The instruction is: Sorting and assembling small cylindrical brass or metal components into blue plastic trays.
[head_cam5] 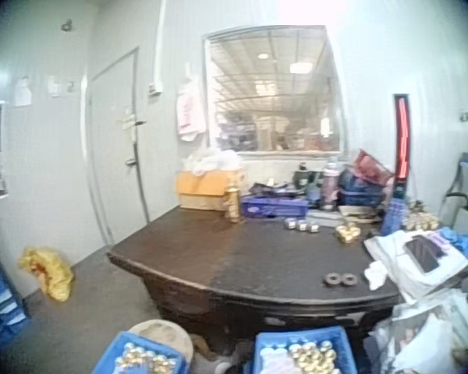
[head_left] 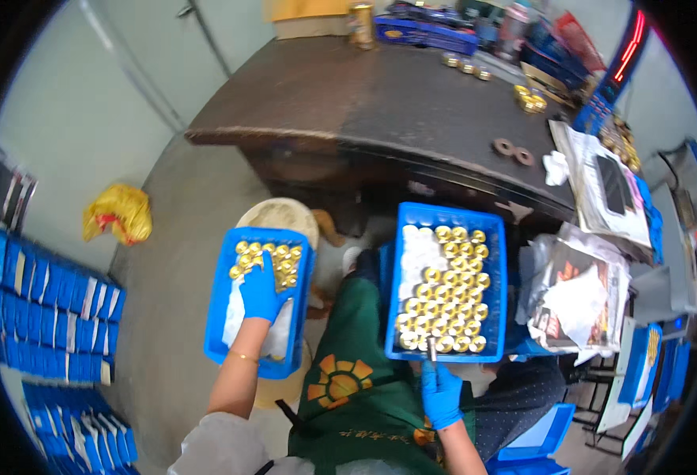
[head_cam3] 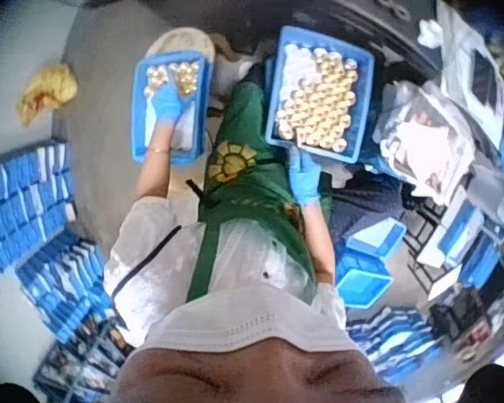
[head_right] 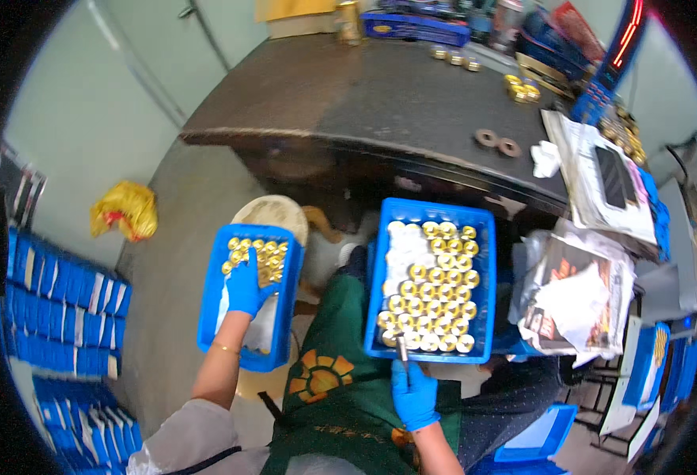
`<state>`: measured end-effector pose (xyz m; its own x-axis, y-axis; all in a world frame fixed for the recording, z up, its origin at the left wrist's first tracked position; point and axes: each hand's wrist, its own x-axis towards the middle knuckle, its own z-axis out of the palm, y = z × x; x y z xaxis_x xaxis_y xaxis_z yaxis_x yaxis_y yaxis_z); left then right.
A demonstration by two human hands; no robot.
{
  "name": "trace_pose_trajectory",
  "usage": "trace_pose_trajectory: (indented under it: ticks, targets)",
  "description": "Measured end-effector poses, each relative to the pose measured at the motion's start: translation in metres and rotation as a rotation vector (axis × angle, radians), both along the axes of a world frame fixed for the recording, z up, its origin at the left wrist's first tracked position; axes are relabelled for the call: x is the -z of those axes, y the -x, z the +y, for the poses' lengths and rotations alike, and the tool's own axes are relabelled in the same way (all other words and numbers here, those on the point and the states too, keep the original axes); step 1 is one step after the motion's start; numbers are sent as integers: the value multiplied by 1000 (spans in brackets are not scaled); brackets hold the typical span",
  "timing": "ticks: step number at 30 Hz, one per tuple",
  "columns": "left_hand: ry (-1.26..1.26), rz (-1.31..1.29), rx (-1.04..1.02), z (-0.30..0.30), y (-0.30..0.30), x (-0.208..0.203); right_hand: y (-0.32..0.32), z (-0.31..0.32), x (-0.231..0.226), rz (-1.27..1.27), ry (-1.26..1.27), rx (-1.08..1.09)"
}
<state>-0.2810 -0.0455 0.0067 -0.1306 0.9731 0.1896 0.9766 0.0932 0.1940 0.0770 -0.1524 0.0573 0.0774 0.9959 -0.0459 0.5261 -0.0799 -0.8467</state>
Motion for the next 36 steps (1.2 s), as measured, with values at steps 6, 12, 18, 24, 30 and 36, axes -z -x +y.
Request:
trace_pose_trajectory:
  ticks: [6,12,18,24,30,36]
  targets:
    - [-73,-193,640,98,-200,-34,-4,-1,-4,68,-7,15]
    - [32,122,585,154,-296,61,-24,-19,-8,33,-24,81]
    - [-125,-159,681,159,-280,77,-37,-16,2,128,63,193]
    - [720,-1430,385,64,-285,-19,-48,1,8,-6,95,13]
    - [828,-1879,393,-2,-272,-79,-34,10,-38,412,246,-30]
    - [636,-1722,491,-24,-276,-118,-23,5,-26,-159,-407,203]
